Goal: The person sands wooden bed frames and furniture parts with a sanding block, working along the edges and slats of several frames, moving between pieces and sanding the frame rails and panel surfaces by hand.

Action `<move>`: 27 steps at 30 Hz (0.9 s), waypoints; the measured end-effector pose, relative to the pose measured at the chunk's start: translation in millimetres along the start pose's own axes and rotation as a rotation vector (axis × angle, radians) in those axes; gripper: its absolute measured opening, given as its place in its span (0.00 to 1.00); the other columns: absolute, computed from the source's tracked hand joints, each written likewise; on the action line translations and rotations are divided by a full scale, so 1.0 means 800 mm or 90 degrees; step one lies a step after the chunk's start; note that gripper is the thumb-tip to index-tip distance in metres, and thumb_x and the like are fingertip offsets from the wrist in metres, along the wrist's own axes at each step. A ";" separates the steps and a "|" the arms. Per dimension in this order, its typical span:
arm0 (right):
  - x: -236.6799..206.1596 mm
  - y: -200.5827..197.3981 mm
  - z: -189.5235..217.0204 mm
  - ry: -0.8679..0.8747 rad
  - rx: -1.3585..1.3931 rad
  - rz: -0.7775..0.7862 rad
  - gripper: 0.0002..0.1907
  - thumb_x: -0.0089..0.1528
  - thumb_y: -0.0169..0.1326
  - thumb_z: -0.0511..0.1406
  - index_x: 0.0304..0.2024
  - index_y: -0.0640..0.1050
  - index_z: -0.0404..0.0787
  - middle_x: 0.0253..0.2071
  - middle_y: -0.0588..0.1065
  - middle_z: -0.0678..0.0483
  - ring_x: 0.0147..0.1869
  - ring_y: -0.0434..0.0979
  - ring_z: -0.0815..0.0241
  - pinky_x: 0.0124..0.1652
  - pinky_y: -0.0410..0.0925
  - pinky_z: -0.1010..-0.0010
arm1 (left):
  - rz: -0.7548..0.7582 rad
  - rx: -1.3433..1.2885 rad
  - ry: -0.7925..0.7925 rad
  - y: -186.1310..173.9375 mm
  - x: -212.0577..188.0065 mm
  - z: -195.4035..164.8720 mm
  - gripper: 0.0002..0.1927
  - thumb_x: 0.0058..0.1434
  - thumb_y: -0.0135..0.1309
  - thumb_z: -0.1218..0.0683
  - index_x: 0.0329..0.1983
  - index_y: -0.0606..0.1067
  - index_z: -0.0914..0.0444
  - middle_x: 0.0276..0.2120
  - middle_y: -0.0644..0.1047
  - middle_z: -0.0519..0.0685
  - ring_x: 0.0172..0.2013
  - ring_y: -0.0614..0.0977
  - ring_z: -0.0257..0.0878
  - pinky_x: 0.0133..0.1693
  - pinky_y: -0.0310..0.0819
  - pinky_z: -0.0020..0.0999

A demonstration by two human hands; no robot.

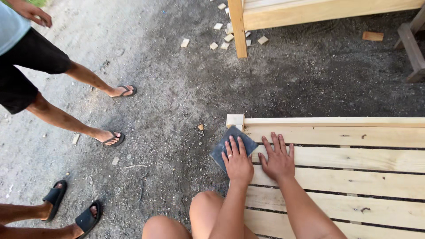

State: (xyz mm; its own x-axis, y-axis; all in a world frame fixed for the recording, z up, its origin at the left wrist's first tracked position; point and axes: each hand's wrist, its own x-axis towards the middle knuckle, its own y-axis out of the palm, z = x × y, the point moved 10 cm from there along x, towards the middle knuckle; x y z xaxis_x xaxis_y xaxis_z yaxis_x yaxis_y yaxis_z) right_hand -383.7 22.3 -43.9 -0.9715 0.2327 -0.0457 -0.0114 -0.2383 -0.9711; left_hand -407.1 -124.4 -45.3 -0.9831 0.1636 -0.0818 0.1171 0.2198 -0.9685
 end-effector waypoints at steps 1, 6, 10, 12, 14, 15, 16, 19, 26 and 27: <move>0.001 0.012 -0.006 0.008 0.000 0.015 0.35 0.64 0.42 0.56 0.74 0.55 0.66 0.80 0.45 0.59 0.82 0.39 0.57 0.72 0.39 0.45 | 0.005 -0.006 0.015 0.005 0.018 -0.001 0.43 0.65 0.52 0.45 0.77 0.48 0.60 0.77 0.43 0.57 0.75 0.47 0.58 0.68 0.44 0.62; 0.008 0.055 -0.038 0.046 -0.009 0.076 0.36 0.62 0.44 0.56 0.73 0.55 0.69 0.79 0.45 0.62 0.82 0.39 0.60 0.72 0.38 0.47 | -0.012 -0.022 0.068 0.025 0.100 -0.014 0.42 0.65 0.52 0.48 0.77 0.48 0.61 0.77 0.44 0.57 0.75 0.47 0.59 0.68 0.44 0.61; 0.013 0.065 -0.050 0.042 -0.003 0.066 0.36 0.62 0.44 0.56 0.73 0.56 0.68 0.79 0.46 0.61 0.82 0.39 0.60 0.72 0.38 0.48 | -0.009 -0.083 0.075 0.049 0.045 -0.016 0.40 0.66 0.50 0.52 0.77 0.48 0.64 0.77 0.47 0.59 0.75 0.50 0.61 0.69 0.48 0.59; 0.015 0.073 -0.054 0.042 -0.003 0.073 0.37 0.61 0.44 0.57 0.73 0.55 0.69 0.79 0.45 0.61 0.81 0.39 0.60 0.72 0.37 0.48 | 0.015 -0.106 0.065 0.055 0.011 -0.009 0.40 0.67 0.50 0.53 0.77 0.47 0.65 0.77 0.46 0.60 0.74 0.50 0.63 0.68 0.49 0.58; 0.018 0.080 -0.059 0.045 -0.008 0.070 0.36 0.62 0.43 0.57 0.73 0.56 0.69 0.79 0.45 0.61 0.82 0.39 0.60 0.72 0.38 0.48 | 0.063 -0.104 0.041 0.064 -0.003 -0.004 0.40 0.67 0.49 0.53 0.77 0.46 0.65 0.77 0.45 0.61 0.73 0.50 0.64 0.67 0.50 0.58; 0.018 0.083 -0.061 0.044 -0.013 0.068 0.36 0.62 0.43 0.57 0.73 0.56 0.69 0.79 0.45 0.61 0.82 0.39 0.60 0.72 0.38 0.48 | 0.068 -0.106 0.045 0.064 0.001 -0.007 0.41 0.66 0.50 0.53 0.77 0.46 0.65 0.77 0.45 0.60 0.73 0.50 0.64 0.68 0.50 0.58; 0.018 0.087 -0.064 0.043 -0.017 0.070 0.36 0.62 0.43 0.57 0.73 0.56 0.69 0.79 0.45 0.61 0.82 0.39 0.60 0.72 0.38 0.48 | 0.072 -0.109 0.049 0.064 0.014 -0.011 0.42 0.64 0.51 0.53 0.77 0.46 0.65 0.77 0.45 0.60 0.74 0.49 0.64 0.68 0.49 0.58; 0.015 0.097 -0.074 0.046 -0.023 0.074 0.37 0.61 0.44 0.57 0.73 0.55 0.69 0.79 0.45 0.61 0.82 0.39 0.60 0.72 0.38 0.48 | 0.057 -0.103 0.029 0.068 0.067 -0.027 0.43 0.63 0.52 0.54 0.77 0.47 0.63 0.77 0.44 0.57 0.74 0.48 0.63 0.68 0.49 0.57; 0.011 0.102 -0.090 0.046 -0.021 0.070 0.37 0.61 0.44 0.56 0.73 0.56 0.69 0.79 0.45 0.61 0.82 0.39 0.60 0.72 0.38 0.48 | 0.066 -0.058 0.090 0.088 0.013 -0.046 0.41 0.63 0.53 0.53 0.77 0.51 0.62 0.77 0.46 0.54 0.74 0.47 0.62 0.68 0.46 0.59; 0.012 0.105 -0.092 0.050 -0.022 0.085 0.37 0.60 0.44 0.56 0.73 0.55 0.69 0.79 0.45 0.61 0.82 0.38 0.60 0.72 0.38 0.49 | 0.080 -0.060 0.090 0.091 0.000 -0.043 0.41 0.63 0.53 0.53 0.77 0.51 0.62 0.77 0.46 0.54 0.74 0.47 0.62 0.68 0.46 0.59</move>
State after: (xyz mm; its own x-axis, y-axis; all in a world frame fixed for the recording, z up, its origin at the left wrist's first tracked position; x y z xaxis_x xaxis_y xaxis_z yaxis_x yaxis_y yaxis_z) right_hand -376.8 74.1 -143.3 -0.9421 0.2745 -0.1924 0.1266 -0.2400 -0.9625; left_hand -393.9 -75.0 -107.9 -0.9314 0.3267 -0.1605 0.2566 0.2767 -0.9261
